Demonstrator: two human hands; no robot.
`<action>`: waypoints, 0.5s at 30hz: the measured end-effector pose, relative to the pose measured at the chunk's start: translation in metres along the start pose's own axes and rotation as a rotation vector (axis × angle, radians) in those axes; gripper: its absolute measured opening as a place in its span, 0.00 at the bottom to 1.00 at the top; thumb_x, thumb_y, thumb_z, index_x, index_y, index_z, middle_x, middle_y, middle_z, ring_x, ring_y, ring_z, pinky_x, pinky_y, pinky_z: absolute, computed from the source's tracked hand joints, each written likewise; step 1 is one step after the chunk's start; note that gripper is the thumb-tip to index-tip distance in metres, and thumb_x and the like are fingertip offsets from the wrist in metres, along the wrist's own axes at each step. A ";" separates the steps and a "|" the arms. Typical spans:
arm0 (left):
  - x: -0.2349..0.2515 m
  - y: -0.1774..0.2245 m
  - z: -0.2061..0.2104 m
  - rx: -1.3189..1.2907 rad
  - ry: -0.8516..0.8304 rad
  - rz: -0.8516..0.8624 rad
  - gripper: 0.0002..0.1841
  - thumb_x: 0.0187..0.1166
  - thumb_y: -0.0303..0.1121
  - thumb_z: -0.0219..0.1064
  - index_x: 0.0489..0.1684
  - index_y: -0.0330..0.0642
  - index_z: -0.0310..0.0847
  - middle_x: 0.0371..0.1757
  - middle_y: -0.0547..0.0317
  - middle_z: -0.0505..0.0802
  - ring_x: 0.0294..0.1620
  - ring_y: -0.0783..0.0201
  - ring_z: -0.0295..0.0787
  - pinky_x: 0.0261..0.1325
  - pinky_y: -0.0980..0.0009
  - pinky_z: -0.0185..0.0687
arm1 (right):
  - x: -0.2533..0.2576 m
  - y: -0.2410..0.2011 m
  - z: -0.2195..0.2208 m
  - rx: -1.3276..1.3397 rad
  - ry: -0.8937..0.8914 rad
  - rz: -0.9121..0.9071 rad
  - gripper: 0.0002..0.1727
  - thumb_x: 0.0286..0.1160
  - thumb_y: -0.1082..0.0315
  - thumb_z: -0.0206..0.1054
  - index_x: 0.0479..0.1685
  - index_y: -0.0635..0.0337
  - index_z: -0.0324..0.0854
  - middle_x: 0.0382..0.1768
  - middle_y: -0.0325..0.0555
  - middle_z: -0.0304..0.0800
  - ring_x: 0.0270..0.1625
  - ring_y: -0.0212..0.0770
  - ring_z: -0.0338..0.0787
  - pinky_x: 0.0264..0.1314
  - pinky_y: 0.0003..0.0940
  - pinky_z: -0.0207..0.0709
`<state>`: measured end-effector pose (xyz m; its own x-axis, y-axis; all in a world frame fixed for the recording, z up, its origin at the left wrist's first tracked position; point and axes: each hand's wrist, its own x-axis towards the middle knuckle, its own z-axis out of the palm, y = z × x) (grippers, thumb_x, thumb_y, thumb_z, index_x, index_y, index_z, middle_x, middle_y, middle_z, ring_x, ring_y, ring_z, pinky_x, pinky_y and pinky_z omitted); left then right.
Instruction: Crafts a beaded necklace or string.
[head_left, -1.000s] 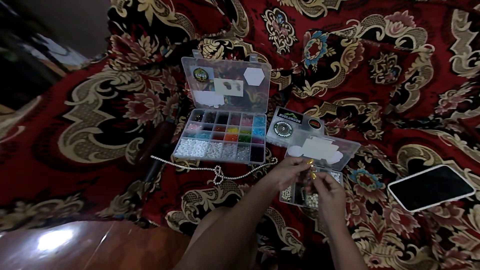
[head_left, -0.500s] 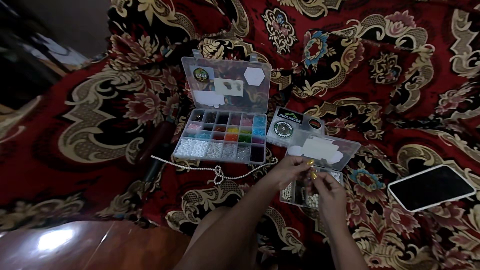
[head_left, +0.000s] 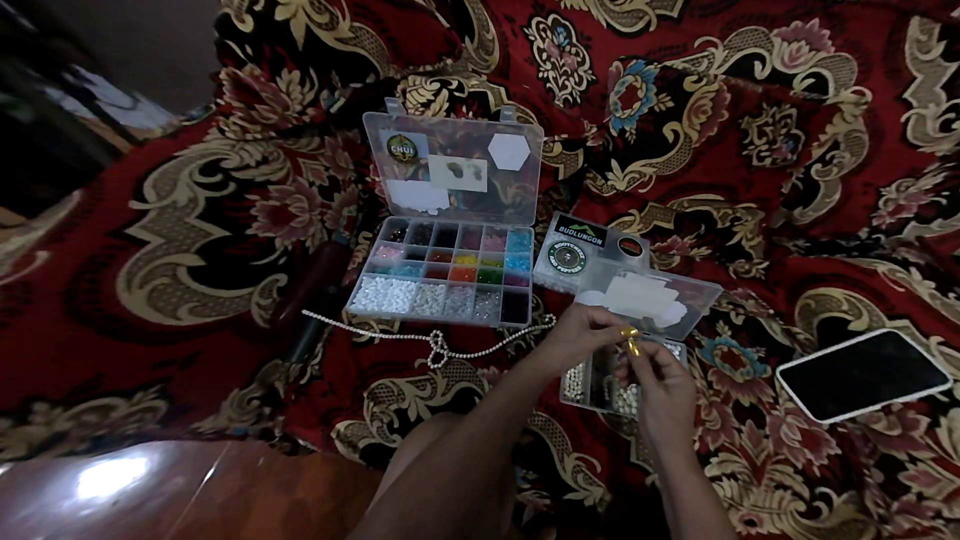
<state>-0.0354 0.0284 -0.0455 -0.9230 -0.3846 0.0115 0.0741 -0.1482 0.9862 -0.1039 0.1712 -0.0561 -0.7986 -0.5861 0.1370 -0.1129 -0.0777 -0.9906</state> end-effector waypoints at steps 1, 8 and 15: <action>0.000 0.000 0.000 -0.010 -0.002 0.002 0.07 0.80 0.25 0.66 0.42 0.32 0.90 0.41 0.63 0.91 0.40 0.76 0.87 0.50 0.76 0.86 | 0.000 0.000 0.000 0.001 0.000 -0.004 0.09 0.78 0.76 0.59 0.39 0.65 0.85 0.25 0.34 0.90 0.23 0.26 0.88 0.28 0.20 0.86; 0.001 -0.001 0.002 0.016 0.042 0.023 0.08 0.80 0.26 0.66 0.43 0.31 0.89 0.49 0.58 0.90 0.51 0.74 0.85 0.58 0.75 0.82 | 0.000 -0.002 0.000 0.020 -0.018 0.049 0.13 0.85 0.73 0.53 0.50 0.69 0.84 0.34 0.38 0.94 0.27 0.28 0.92 0.32 0.23 0.90; 0.000 0.006 -0.003 0.082 0.054 0.004 0.08 0.80 0.26 0.67 0.44 0.31 0.90 0.49 0.57 0.91 0.50 0.75 0.85 0.58 0.75 0.82 | 0.000 -0.003 -0.002 0.024 -0.033 0.017 0.08 0.77 0.76 0.62 0.45 0.68 0.87 0.31 0.38 0.94 0.28 0.29 0.93 0.34 0.23 0.90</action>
<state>-0.0334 0.0245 -0.0398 -0.9008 -0.4341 0.0088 0.0446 -0.0723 0.9964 -0.1050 0.1725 -0.0535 -0.7802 -0.6138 0.1207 -0.0855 -0.0865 -0.9926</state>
